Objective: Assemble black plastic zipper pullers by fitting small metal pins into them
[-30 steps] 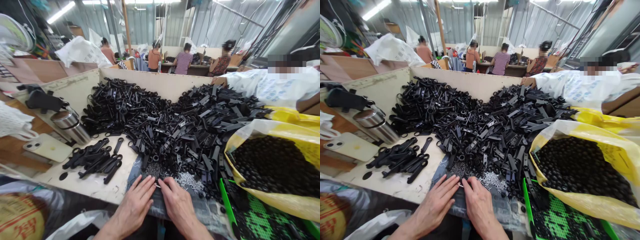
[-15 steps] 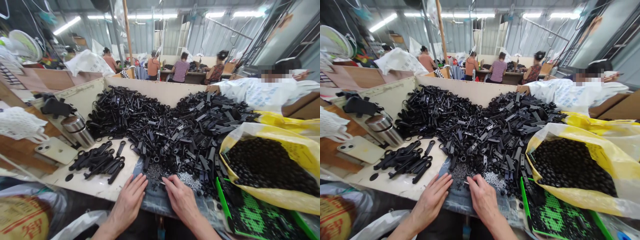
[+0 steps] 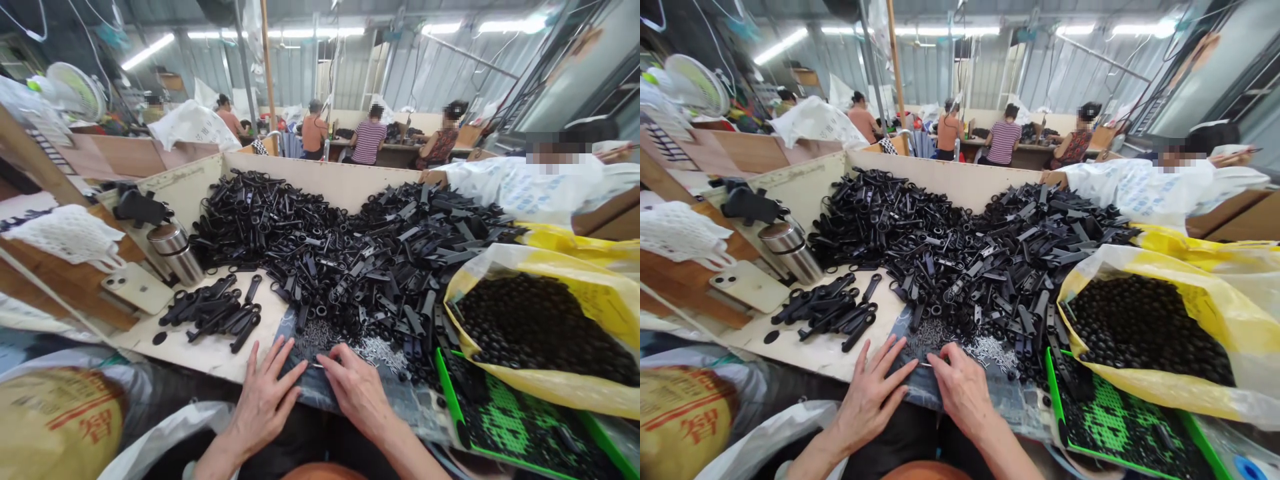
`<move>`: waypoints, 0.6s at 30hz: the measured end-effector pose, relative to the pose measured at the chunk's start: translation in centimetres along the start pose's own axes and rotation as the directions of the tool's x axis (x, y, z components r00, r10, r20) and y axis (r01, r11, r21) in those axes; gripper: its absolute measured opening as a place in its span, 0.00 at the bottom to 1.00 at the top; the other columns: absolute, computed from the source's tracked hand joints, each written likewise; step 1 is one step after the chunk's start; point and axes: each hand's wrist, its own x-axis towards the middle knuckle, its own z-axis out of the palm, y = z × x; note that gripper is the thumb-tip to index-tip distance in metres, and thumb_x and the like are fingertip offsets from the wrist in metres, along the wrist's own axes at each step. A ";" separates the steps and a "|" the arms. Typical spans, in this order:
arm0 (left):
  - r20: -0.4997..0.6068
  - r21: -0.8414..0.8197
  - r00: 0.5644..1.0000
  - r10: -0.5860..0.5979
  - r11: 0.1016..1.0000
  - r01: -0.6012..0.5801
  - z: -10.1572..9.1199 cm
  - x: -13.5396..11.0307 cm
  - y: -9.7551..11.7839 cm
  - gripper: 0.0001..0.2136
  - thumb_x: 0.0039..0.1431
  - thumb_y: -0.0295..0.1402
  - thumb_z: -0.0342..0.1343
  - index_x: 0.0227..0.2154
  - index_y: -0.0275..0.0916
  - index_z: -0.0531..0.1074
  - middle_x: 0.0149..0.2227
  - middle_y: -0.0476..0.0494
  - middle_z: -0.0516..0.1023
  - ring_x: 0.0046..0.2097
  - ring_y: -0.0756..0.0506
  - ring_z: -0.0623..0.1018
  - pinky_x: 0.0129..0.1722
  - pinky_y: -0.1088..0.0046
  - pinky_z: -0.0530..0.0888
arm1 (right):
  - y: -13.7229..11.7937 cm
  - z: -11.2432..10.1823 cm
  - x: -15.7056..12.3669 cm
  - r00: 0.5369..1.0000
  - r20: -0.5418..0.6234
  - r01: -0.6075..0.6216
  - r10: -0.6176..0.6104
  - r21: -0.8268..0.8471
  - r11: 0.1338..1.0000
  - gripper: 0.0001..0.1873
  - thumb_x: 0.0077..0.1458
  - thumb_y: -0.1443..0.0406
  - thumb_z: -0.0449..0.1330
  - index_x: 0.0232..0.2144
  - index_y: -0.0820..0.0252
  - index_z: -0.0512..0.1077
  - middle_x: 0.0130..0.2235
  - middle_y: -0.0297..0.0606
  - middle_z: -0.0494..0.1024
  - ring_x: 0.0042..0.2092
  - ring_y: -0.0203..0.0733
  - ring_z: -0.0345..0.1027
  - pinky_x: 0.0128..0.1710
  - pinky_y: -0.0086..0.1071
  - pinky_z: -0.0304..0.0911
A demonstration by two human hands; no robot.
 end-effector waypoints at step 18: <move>-0.229 -0.152 0.947 -0.226 0.969 0.194 0.4 -2.5 0.1 0.19 0.67 0.27 0.53 0.59 0.47 0.73 0.63 0.39 0.74 0.67 0.34 0.69 0.67 0.40 0.58 | -1.2 -1.0 -1.5 0.985 -0.153 -0.060 0.085 0.160 0.985 0.18 0.68 0.66 0.52 0.53 0.55 0.77 0.37 0.41 0.78 0.37 0.44 0.74 0.38 0.33 0.70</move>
